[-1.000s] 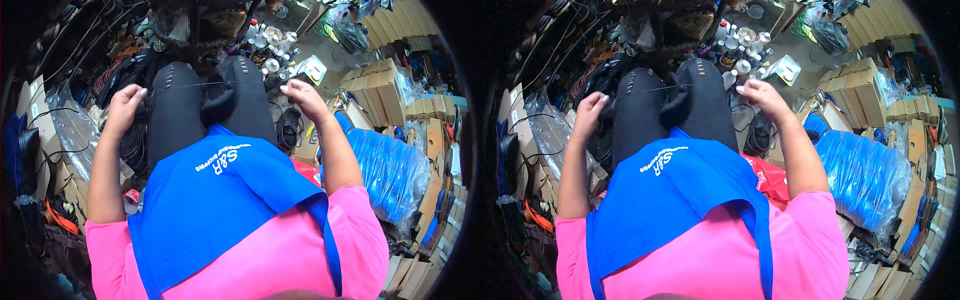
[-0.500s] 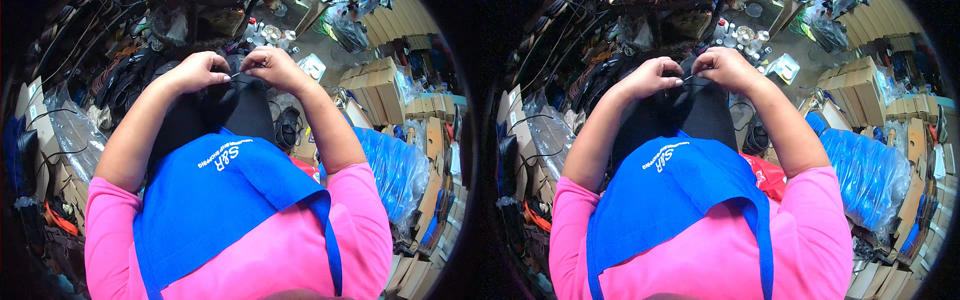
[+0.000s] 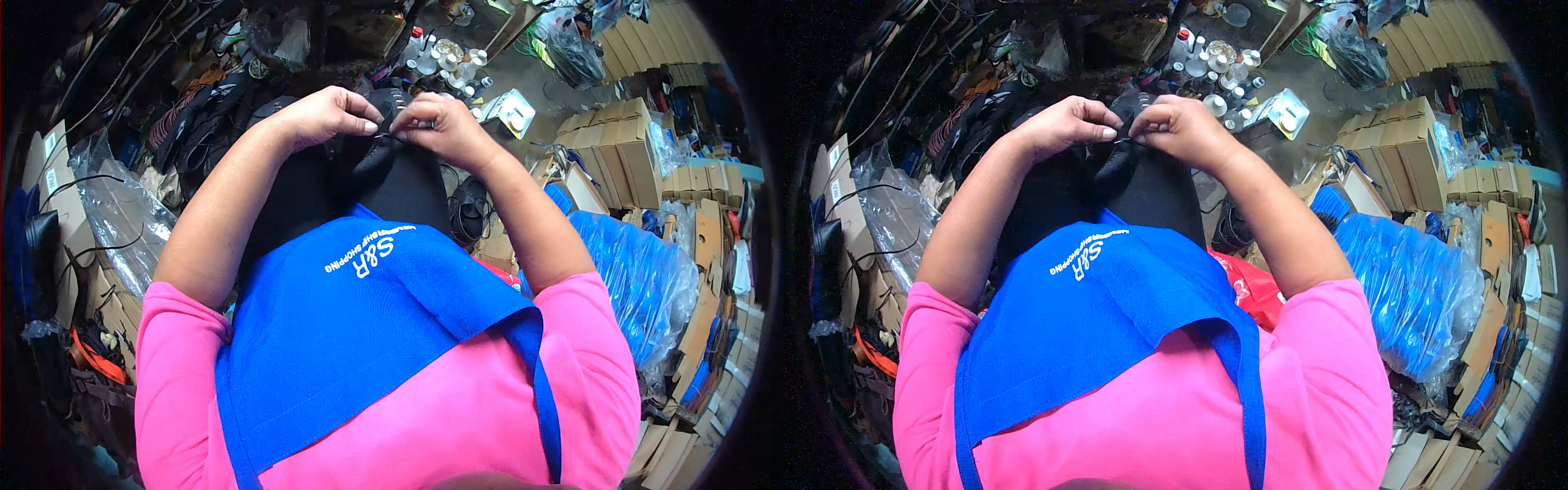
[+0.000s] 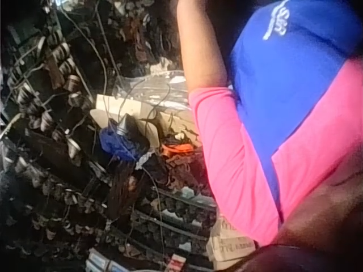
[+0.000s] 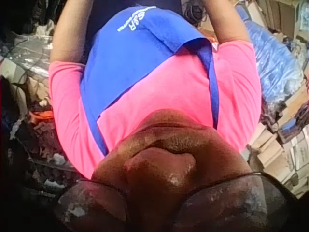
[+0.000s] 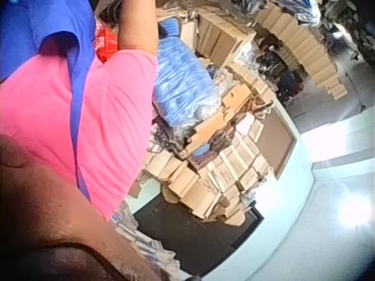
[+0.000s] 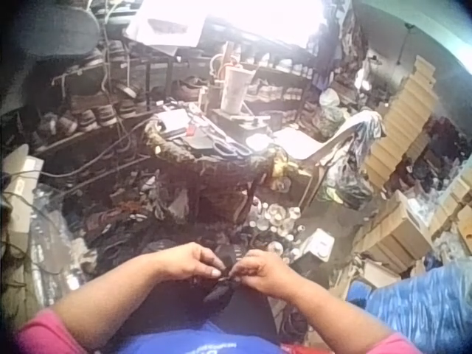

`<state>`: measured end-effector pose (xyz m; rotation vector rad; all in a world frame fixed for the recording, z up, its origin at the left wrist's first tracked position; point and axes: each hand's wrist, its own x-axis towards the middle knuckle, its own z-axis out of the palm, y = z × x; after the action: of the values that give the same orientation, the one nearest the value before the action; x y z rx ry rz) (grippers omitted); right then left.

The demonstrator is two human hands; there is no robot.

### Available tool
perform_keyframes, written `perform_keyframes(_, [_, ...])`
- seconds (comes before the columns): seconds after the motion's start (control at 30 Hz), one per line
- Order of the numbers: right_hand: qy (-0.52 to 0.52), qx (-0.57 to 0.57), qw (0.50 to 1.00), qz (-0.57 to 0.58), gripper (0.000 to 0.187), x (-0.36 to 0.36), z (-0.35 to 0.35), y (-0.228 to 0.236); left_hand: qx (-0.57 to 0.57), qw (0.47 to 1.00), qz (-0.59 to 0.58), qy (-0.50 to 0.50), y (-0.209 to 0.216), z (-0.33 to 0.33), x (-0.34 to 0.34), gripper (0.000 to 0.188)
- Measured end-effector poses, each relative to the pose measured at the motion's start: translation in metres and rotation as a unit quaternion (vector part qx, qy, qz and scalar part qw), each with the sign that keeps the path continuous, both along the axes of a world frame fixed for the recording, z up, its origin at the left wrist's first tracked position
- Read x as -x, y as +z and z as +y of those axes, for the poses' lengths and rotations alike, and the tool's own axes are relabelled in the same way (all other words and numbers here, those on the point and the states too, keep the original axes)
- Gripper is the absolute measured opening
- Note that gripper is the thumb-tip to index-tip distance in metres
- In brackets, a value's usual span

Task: Stitch the components of a shoe upper together using a needle and thread.

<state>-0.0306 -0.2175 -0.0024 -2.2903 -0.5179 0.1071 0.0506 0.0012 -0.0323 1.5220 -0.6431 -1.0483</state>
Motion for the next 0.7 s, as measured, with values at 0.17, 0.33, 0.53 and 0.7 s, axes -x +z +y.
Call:
perform_keyframes(0.17, [-0.032,0.055,0.997,-0.049,0.022,0.022,0.005,-0.002,0.006,0.998,-0.042,-0.055,0.002,0.004,0.001,0.035])
perform_keyframes(0.33, [-0.008,0.154,0.984,-0.088,0.024,0.028,0.014,0.016,-0.006,0.996,-0.059,-0.073,-0.002,0.002,0.001,0.036])
perform_keyframes(0.53, [0.055,0.345,0.933,-0.084,0.018,0.021,0.039,0.053,-0.023,0.991,-0.078,-0.104,0.004,-0.002,0.004,0.032])
perform_keyframes(0.7, [0.08,0.339,0.937,-0.026,0.014,-0.001,0.042,0.046,-0.095,0.981,-0.152,-0.07,0.009,-0.004,0.0,0.027])
